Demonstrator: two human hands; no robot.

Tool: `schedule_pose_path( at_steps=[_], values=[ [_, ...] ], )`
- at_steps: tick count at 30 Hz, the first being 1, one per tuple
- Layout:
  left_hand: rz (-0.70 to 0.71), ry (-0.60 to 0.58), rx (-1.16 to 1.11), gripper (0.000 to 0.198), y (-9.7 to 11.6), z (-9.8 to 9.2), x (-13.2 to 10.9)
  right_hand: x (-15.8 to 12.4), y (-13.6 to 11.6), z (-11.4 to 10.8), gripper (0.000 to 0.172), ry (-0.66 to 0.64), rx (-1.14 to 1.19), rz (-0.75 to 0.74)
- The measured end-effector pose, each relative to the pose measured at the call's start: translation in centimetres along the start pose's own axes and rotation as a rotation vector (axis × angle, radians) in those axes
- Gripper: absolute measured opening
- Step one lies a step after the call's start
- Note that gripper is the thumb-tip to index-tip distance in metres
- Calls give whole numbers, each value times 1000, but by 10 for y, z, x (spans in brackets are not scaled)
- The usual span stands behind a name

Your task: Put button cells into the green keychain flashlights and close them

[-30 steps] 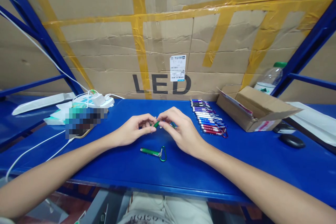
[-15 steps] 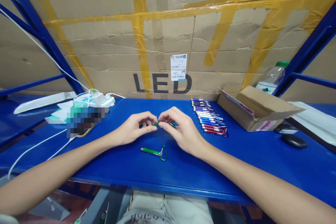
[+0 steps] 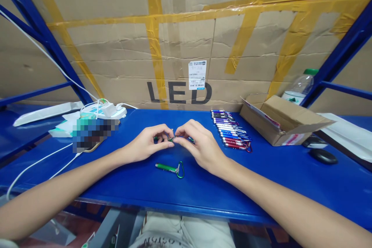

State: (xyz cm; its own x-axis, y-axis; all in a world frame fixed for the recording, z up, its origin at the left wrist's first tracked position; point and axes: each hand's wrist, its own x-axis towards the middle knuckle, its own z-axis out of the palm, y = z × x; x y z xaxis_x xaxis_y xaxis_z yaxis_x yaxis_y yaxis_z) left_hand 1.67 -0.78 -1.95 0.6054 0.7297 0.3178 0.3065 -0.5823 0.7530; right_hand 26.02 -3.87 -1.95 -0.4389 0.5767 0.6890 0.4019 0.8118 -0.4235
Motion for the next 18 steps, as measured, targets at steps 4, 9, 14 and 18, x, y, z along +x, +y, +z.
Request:
schedule_pose_path(
  at_steps=[4, 9, 14, 18],
  values=[
    [23, -6, 18, 21, 3, 0, 0, 0, -1, -1, 9, 0, -45, -32],
    [47, -7, 41, 19, 7, 0, -1, -1, -1, -1, 9, -8, -59, -45],
    [60, -5, 48, 19, 8, 0, -1, -2, -1, -1, 9, -3, -57, -50],
    [76, -5, 55, 20, 8, 0, -2, -2, -1, -1, 13, 6, -59, -50]
  ],
)
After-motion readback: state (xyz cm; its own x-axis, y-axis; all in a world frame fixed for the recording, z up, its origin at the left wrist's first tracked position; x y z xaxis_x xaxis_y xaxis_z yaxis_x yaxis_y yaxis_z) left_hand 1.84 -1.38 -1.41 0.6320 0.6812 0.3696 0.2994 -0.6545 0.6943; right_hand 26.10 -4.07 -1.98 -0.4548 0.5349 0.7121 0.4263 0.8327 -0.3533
